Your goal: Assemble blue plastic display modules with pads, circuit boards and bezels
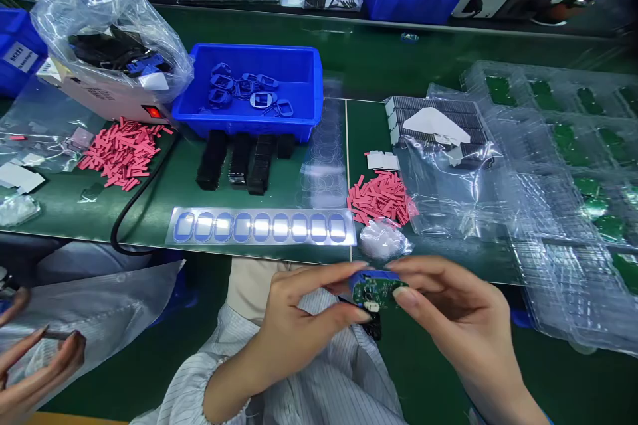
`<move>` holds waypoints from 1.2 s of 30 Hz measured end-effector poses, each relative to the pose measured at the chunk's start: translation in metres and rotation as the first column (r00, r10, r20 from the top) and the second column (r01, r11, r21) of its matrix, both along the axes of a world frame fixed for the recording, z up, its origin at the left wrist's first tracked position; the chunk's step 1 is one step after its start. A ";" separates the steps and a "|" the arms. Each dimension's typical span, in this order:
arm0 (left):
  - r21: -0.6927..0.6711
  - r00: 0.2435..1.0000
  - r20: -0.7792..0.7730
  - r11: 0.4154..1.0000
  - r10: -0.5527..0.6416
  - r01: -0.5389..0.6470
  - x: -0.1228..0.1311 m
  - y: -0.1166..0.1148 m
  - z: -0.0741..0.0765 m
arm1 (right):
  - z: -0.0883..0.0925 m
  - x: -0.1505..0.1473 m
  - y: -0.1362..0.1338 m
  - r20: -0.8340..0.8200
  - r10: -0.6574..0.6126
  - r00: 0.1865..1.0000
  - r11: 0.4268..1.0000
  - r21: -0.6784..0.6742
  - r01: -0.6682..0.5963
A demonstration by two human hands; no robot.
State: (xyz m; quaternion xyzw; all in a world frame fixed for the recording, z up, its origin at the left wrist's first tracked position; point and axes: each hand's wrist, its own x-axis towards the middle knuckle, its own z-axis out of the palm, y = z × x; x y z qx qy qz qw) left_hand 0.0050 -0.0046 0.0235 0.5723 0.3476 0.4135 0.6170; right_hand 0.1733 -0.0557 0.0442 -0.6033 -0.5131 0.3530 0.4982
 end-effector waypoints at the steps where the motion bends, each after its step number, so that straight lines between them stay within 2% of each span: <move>1: 0.049 1.000 -0.014 0.999 -0.023 0.023 -0.001 0.001 -0.001 | 0.000 0.000 0.000 -0.017 0.007 1.000 1.000 -0.020 -0.007; 3: 0.133 0.998 -0.049 0.990 -0.040 0.046 -0.003 0.002 -0.002 | -0.001 0.001 0.000 -0.025 0.022 0.999 0.999 -0.033 -0.023; 6: 0.200 0.996 -0.084 0.979 -0.024 0.040 -0.004 0.003 -0.003 | -0.002 0.000 -0.001 0.030 0.038 0.999 0.999 0.037 -0.039; 11: 0.176 0.998 -0.059 0.984 -0.020 0.030 -0.006 0.002 -0.002 | -0.007 0.005 -0.005 0.181 0.098 0.979 0.974 0.183 -0.132; 17: 0.159 0.999 -0.032 0.987 0.025 -0.019 -0.005 -0.004 -0.005 | -0.007 0.008 -0.008 0.298 0.113 0.948 0.955 0.231 -0.186; 22: 0.137 1.000 0.006 0.990 -0.031 0.030 -0.006 -0.004 -0.008 | -0.006 0.007 -0.008 0.296 0.159 0.942 0.944 0.234 -0.233; 26: 0.167 0.996 -0.025 0.982 -0.081 0.084 -0.007 -0.001 -0.007 | -0.006 0.008 -0.007 0.300 0.179 0.937 0.936 0.242 -0.256; 32: 0.223 0.996 -0.039 0.971 -0.079 0.086 -0.005 0.001 -0.006 | -0.009 0.010 -0.008 0.305 0.205 0.930 0.932 0.229 -0.281; 36: 0.305 0.999 -0.037 0.952 -0.021 0.032 -0.004 0.001 -0.006 | -0.014 0.008 -0.007 0.284 0.204 0.937 0.928 0.249 -0.278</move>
